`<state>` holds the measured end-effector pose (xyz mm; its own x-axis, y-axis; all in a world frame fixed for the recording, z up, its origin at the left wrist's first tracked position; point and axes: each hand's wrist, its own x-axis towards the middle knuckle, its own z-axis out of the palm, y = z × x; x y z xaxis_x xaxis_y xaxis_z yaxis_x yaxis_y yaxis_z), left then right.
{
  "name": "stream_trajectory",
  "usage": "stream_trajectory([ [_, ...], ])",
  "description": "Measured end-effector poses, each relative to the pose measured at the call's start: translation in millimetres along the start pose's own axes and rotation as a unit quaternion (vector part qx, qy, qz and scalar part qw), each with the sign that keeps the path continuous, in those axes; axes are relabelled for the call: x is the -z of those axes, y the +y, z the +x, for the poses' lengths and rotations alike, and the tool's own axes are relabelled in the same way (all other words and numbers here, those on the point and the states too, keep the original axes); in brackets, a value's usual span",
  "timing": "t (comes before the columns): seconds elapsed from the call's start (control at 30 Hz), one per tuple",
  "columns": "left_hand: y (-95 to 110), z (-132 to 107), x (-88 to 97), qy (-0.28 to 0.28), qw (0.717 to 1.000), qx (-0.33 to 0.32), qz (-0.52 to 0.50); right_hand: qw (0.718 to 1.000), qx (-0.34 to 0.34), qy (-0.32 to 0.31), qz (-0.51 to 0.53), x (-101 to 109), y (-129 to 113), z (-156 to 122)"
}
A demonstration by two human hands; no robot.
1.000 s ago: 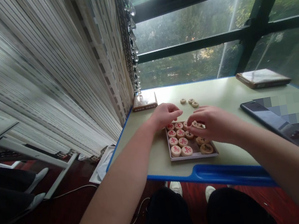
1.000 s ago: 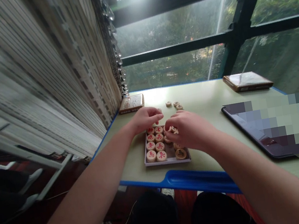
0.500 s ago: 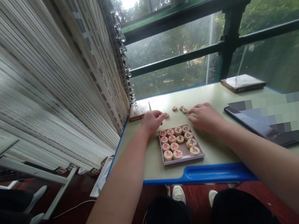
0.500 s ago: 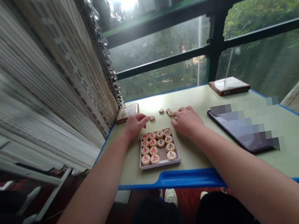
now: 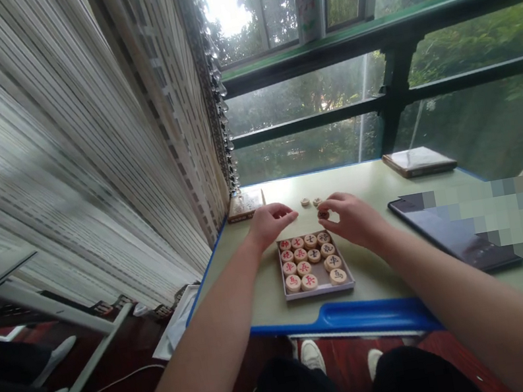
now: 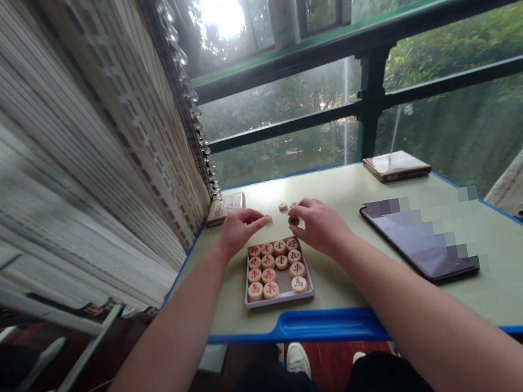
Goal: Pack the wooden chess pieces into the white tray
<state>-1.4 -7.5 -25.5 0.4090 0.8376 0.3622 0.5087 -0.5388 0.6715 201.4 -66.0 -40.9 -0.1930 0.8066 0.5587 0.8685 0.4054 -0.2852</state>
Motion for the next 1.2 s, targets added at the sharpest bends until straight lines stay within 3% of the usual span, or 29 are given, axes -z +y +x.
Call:
stream_trajectory([
  [0.23,5,-3,-1.1,-0.022,0.999,-0.025,-0.017,0.996,0.034,0.077,0.043,1,-5,-2],
  [0.5,27,-15,2.2,-0.139,0.985,0.015,-0.098,0.982,0.137,0.099,0.081,-1,-17,-7],
  [0.63,28,-14,1.5,-0.142,0.981,-0.004,-0.131,0.985,0.15,0.07,0.039,2,-21,-10],
  [0.97,26,-13,1.5,-0.143,0.971,0.071,-0.18,0.989,0.114,0.084,-0.046,4,-23,-9],
  [1.13,25,-11,1.2,-0.151,0.968,0.08,-0.182,0.993,0.101,0.065,-0.018,5,-22,-8],
  [1.2,20,-8,1.9,-0.12,0.973,0.077,-0.181,0.996,0.086,0.03,0.004,8,-22,-7],
])
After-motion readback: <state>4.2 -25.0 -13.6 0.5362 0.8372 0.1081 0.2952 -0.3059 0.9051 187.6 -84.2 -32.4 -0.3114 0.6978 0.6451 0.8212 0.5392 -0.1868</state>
